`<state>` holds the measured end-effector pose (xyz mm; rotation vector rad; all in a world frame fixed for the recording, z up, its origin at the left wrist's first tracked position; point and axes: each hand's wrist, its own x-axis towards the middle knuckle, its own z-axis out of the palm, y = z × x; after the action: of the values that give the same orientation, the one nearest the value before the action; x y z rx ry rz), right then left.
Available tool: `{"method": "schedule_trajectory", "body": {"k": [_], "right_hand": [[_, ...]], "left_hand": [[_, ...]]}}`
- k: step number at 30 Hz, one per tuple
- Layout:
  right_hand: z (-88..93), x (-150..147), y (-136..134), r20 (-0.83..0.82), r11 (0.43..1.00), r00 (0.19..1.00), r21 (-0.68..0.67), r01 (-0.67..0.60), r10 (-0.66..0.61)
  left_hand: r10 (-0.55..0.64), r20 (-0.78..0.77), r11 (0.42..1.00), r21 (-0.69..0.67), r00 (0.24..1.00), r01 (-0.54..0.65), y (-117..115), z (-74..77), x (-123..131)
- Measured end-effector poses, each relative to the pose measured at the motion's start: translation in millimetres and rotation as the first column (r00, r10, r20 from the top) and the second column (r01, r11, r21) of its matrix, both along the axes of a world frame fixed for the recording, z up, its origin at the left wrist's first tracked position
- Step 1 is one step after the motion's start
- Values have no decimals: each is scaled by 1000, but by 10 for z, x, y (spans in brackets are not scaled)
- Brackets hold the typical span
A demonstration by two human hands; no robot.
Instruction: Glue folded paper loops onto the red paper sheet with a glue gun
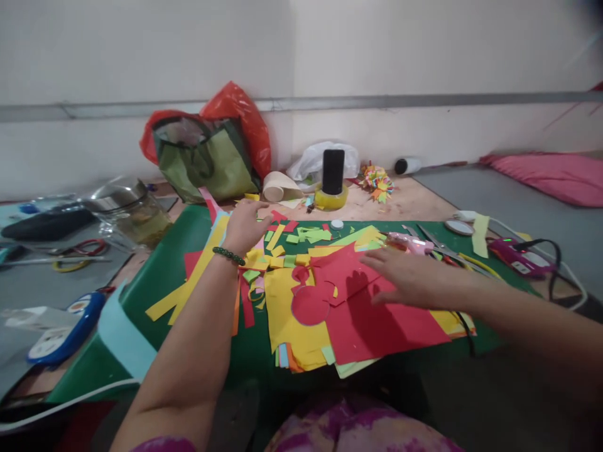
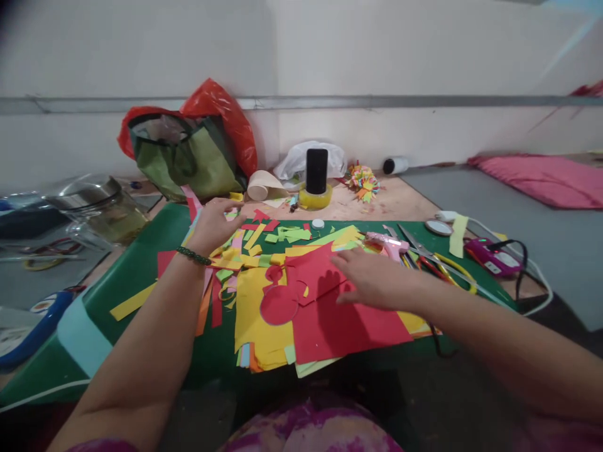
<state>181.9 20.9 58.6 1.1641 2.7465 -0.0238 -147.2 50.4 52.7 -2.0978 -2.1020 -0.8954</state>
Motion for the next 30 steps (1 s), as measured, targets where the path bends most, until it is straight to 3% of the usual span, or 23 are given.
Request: {"method": "schedule_trajectory", "body": {"k": [5,10,13,17,19,24,30], "right_hand": [[-358,3,-346,-21,998,1000,-62,-4,3],[-448,15,-452,-16,995,995,34,-99,99],[-465,69,-524,-40,982,983,73,-176,179],[-447,115,-661,-85,978,977,95,-188,196],[-431,122,-754,-125,980,974,83,-181,190],[-497,115,-963,-141,991,984,-57,-122,113],[-668,188,-1006,-244,993,963,50,-106,115]], "left_hand": [[-145,18,989,-33,989,146,-227,302,266],[-215,-196,964,-201,957,176,-597,634,401],[-270,-285,933,-312,920,177,-784,686,473],[-480,-218,786,-538,850,306,-721,465,616],[-487,-149,732,-607,861,309,-569,262,698],[-469,-131,722,-626,873,293,-258,-189,867],[-487,-111,760,-543,866,358,-264,-295,929]]}}
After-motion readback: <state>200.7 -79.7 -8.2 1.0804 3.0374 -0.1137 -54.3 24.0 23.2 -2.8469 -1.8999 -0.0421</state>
